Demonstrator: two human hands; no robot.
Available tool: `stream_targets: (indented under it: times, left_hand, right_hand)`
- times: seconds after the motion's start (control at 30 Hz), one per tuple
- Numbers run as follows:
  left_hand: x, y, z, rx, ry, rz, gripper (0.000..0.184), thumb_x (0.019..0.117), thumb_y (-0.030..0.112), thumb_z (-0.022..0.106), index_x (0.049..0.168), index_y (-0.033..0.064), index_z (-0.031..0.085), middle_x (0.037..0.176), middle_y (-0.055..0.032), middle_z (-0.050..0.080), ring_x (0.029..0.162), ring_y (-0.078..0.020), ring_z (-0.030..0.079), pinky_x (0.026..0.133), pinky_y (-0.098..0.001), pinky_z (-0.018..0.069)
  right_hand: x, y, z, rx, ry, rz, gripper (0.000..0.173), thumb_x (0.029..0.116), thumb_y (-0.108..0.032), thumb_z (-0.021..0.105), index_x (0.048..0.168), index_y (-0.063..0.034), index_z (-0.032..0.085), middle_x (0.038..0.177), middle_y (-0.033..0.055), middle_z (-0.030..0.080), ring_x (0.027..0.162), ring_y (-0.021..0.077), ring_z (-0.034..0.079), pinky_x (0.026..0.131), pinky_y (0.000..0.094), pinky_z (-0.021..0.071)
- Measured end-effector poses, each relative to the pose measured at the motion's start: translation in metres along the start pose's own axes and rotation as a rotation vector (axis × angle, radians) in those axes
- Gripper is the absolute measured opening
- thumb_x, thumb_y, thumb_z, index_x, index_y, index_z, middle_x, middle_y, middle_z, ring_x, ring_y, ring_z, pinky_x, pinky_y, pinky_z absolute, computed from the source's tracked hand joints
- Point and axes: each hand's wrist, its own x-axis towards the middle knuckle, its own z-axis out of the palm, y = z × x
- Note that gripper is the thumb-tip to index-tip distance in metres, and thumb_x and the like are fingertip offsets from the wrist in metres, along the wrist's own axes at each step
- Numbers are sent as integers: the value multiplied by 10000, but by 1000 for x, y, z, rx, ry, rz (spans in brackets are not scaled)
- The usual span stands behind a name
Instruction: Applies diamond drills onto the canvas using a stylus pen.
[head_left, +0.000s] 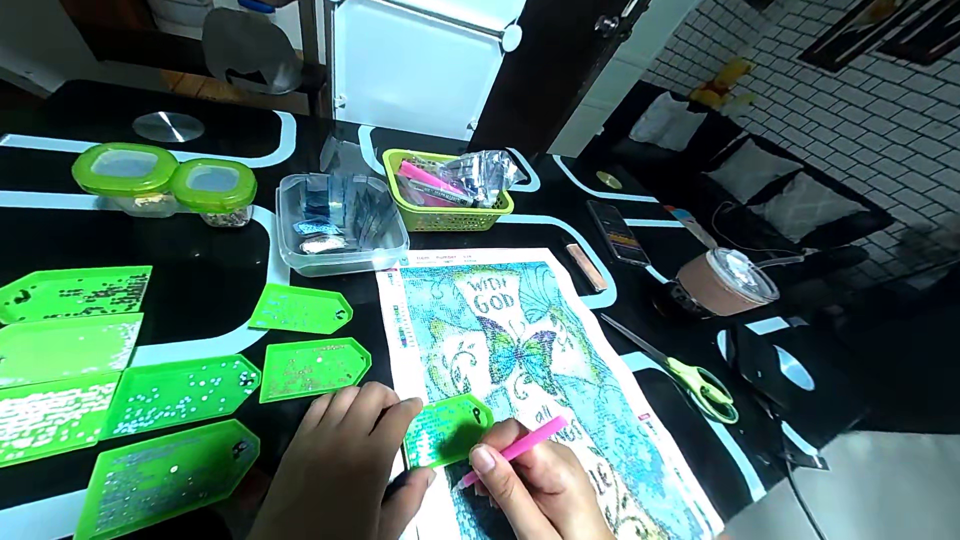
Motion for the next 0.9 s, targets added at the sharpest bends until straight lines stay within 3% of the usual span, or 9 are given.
stream_targets:
  times: [0.23, 0.37, 0.47, 0.53, 0.6, 0.77, 0.9]
  left_hand:
    - [0, -2, 3, 12, 32, 14, 454, 842, 467, 656, 1166, 165, 760, 1010, -57, 705, 913, -275, 674, 785, -448, 522]
    - [-1, -4, 6, 16, 59, 32, 454, 834, 470, 662, 1159, 170, 762, 1005, -50, 708, 904, -267, 673, 774, -439, 521]
    - [-2, -6, 9, 16, 89, 47, 452, 857, 503, 634, 1143, 177, 764, 984, -41, 703, 889, -246, 663, 772, -422, 509]
    - [0, -5, 5, -7, 63, 40, 453, 869, 500, 648, 1159, 169, 760, 997, -54, 703, 898, -252, 656, 799, -428, 497]
    - [1, -2, -1, -41, 9, 22, 458, 874, 477, 681, 1187, 151, 753, 1016, -83, 707, 899, -278, 659, 814, -457, 490]
    - [3, 0, -9, -86, -95, 13, 482, 903, 450, 689, 1244, 111, 727, 1078, -156, 703, 957, -359, 662, 855, -533, 482]
    - [2, -2, -9, -58, -101, 11, 484, 913, 484, 672, 1242, 133, 729, 1070, -133, 707, 954, -335, 659, 852, -515, 475]
  right_hand:
    - [3, -15, 1, -311, -56, -144, 257, 1076, -181, 526, 925, -7, 639, 794, 106, 649, 743, 135, 645, 708, 210, 540]
    - [4, -22, 4, -378, -75, -167, 239, 1058, -165, 543, 895, -21, 643, 761, 96, 629, 727, 156, 633, 678, 223, 526]
    - [4, -17, -7, -112, -64, -15, 248, 1069, -174, 556, 960, 19, 667, 810, 95, 678, 724, 97, 653, 676, 225, 553]
    - [6, -8, -23, 170, 44, 89, 217, 1086, -203, 533, 1014, -45, 663, 842, 8, 690, 734, 28, 660, 658, 203, 571]
    - [9, -6, -42, 341, 186, 151, 210, 1080, -247, 536, 1023, -119, 691, 864, -32, 718, 733, 25, 684, 644, 196, 587]
    - [-9, 18, -57, 434, 239, 222, 213, 1077, -235, 543, 1004, -114, 703, 849, -23, 722, 715, 36, 687, 652, 199, 589]
    - [-18, 22, -42, 432, 234, 176, 203, 1080, -226, 540, 1029, -94, 685, 856, -18, 706, 734, 43, 682, 679, 216, 594]
